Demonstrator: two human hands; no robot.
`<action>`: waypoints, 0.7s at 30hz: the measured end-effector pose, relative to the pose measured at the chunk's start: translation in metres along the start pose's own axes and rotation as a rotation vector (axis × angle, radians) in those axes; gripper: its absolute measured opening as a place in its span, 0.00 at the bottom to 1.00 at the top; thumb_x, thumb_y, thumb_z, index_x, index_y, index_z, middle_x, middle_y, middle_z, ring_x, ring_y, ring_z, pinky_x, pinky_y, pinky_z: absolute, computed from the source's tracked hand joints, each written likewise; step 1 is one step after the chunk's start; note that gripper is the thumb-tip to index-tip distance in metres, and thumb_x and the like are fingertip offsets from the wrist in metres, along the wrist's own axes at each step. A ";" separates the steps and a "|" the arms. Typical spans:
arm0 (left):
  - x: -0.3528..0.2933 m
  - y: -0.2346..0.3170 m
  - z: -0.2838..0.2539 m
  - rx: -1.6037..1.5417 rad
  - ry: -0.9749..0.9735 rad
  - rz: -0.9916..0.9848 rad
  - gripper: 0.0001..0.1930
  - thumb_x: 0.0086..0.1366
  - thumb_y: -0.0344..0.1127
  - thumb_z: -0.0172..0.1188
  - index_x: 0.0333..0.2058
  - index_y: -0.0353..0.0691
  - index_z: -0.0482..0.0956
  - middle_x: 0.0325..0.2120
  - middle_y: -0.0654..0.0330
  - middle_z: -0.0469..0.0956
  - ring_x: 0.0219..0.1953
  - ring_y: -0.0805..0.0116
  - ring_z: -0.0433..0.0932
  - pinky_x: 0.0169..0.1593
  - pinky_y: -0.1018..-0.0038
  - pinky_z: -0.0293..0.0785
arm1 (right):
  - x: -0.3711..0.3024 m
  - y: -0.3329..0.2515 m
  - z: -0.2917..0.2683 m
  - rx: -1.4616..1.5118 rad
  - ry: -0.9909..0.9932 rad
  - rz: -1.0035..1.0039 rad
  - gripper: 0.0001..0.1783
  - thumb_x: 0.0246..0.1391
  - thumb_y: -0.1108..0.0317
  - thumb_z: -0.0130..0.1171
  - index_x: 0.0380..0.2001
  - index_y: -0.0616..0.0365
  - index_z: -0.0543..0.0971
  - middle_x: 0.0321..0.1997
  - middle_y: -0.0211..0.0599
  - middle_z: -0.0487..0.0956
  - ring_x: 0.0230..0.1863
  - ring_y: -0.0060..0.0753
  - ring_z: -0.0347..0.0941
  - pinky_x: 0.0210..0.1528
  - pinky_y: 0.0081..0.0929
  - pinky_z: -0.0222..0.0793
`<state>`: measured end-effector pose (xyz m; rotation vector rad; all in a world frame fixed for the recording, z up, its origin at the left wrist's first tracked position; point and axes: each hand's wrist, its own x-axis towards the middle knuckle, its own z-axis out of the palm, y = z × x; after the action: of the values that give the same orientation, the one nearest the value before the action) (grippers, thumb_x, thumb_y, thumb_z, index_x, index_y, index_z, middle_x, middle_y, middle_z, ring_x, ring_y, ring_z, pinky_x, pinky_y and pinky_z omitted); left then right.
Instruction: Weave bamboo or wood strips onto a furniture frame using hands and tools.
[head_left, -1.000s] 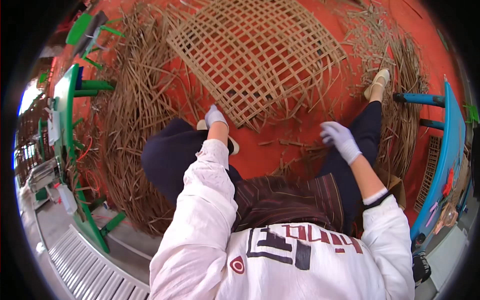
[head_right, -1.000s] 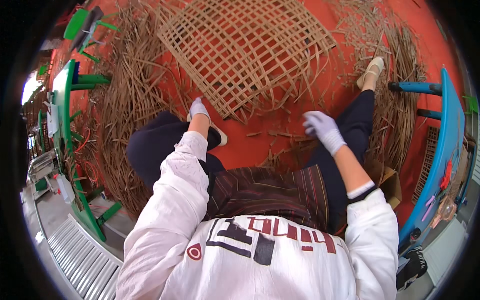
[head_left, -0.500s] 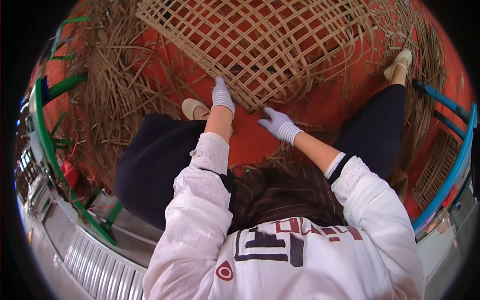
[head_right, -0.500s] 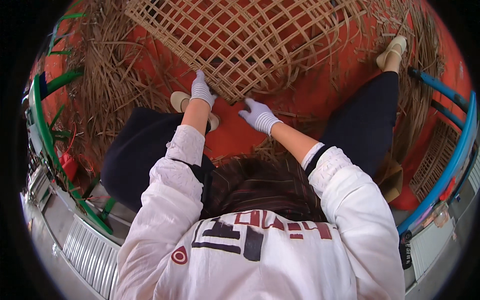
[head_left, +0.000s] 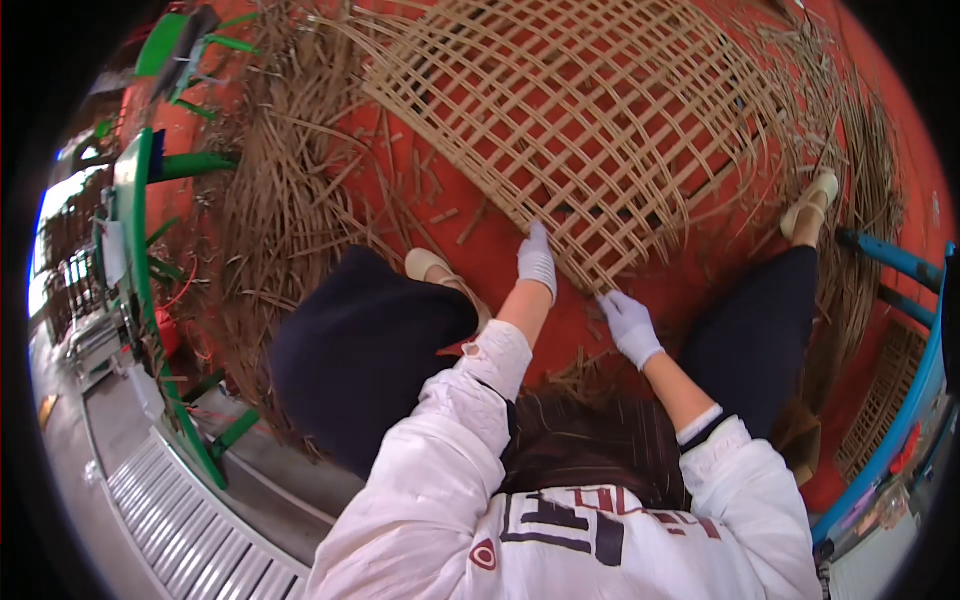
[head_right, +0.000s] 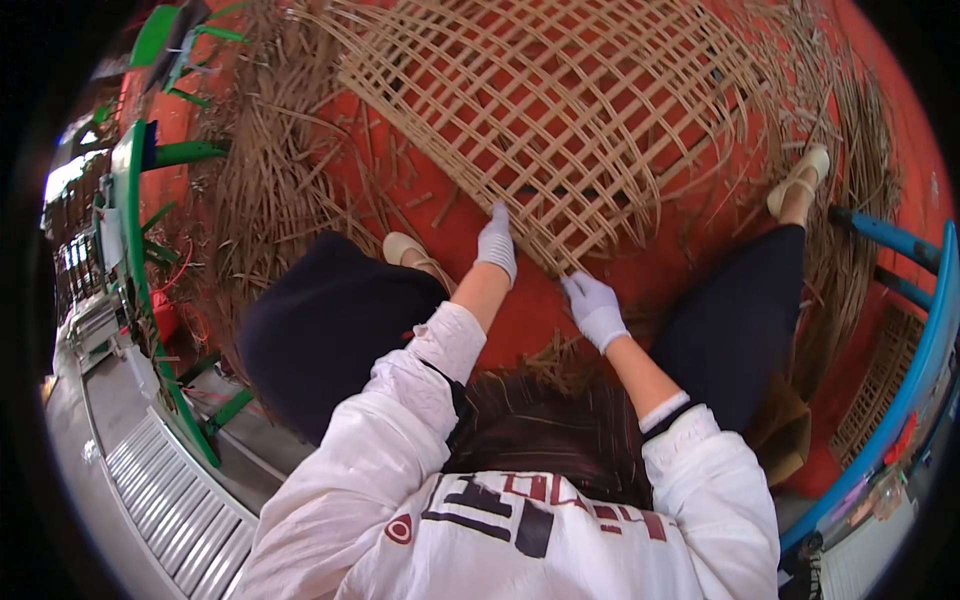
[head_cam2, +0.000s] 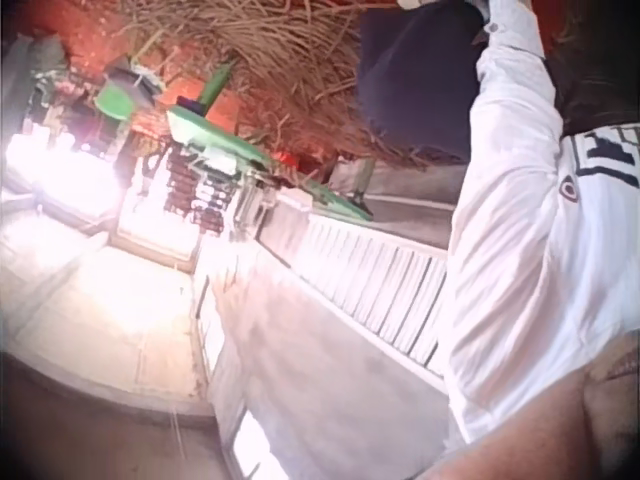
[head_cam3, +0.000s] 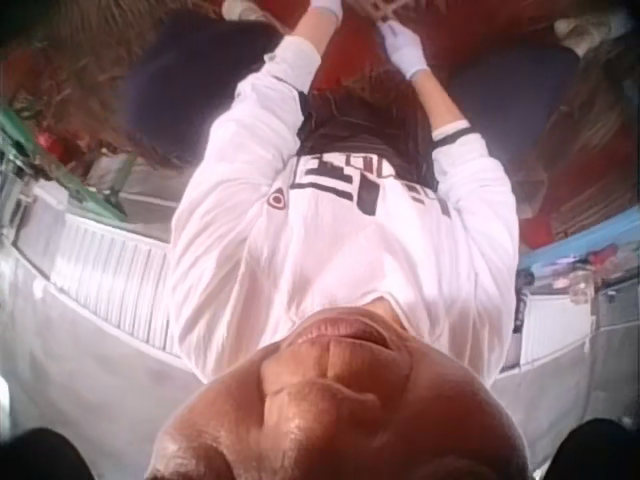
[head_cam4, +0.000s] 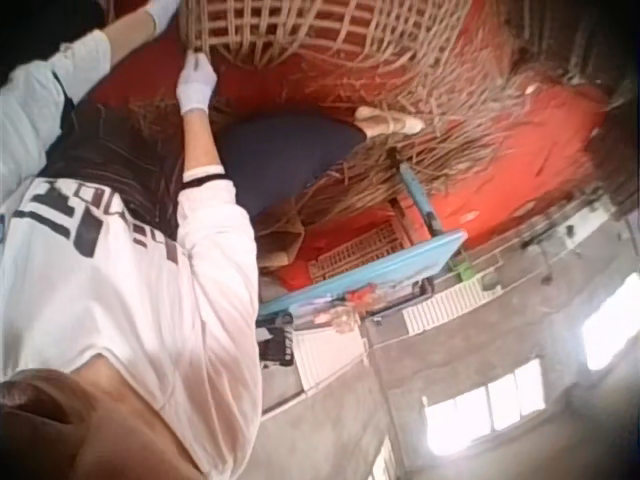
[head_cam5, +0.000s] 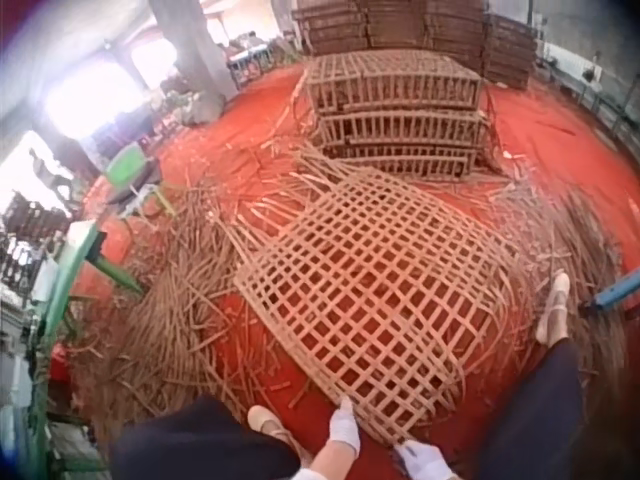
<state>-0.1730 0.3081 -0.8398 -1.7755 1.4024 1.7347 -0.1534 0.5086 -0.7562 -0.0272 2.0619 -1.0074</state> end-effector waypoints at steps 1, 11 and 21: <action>-0.002 0.003 0.000 0.066 0.044 -0.014 0.45 0.65 0.71 0.48 0.64 0.35 0.67 0.64 0.49 0.69 0.63 0.52 0.69 0.64 0.60 0.62 | -0.008 0.001 -0.003 -0.066 0.045 -0.091 0.15 0.64 0.56 0.54 0.31 0.56 0.79 0.27 0.48 0.79 0.32 0.56 0.75 0.37 0.42 0.71; -0.042 0.021 0.005 -0.329 -0.077 -0.140 0.34 0.69 0.66 0.49 0.59 0.43 0.72 0.55 0.56 0.77 0.50 0.59 0.77 0.52 0.59 0.73 | -0.130 0.023 -0.050 -0.135 0.049 -0.010 0.20 0.65 0.54 0.53 0.26 0.60 0.76 0.21 0.45 0.75 0.24 0.44 0.74 0.31 0.36 0.68; -0.099 -0.021 0.029 -0.065 -0.428 -0.111 0.39 0.67 0.63 0.51 0.67 0.45 0.59 0.65 0.48 0.66 0.61 0.46 0.72 0.51 0.49 0.76 | -0.132 0.034 -0.043 -0.686 0.050 0.123 0.19 0.65 0.55 0.50 0.34 0.60 0.80 0.39 0.58 0.80 0.44 0.65 0.75 0.46 0.53 0.71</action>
<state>-0.1551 0.3823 -0.7680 -1.3689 1.0593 1.9674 -0.0843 0.6053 -0.6763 -0.2266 2.3288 -0.1939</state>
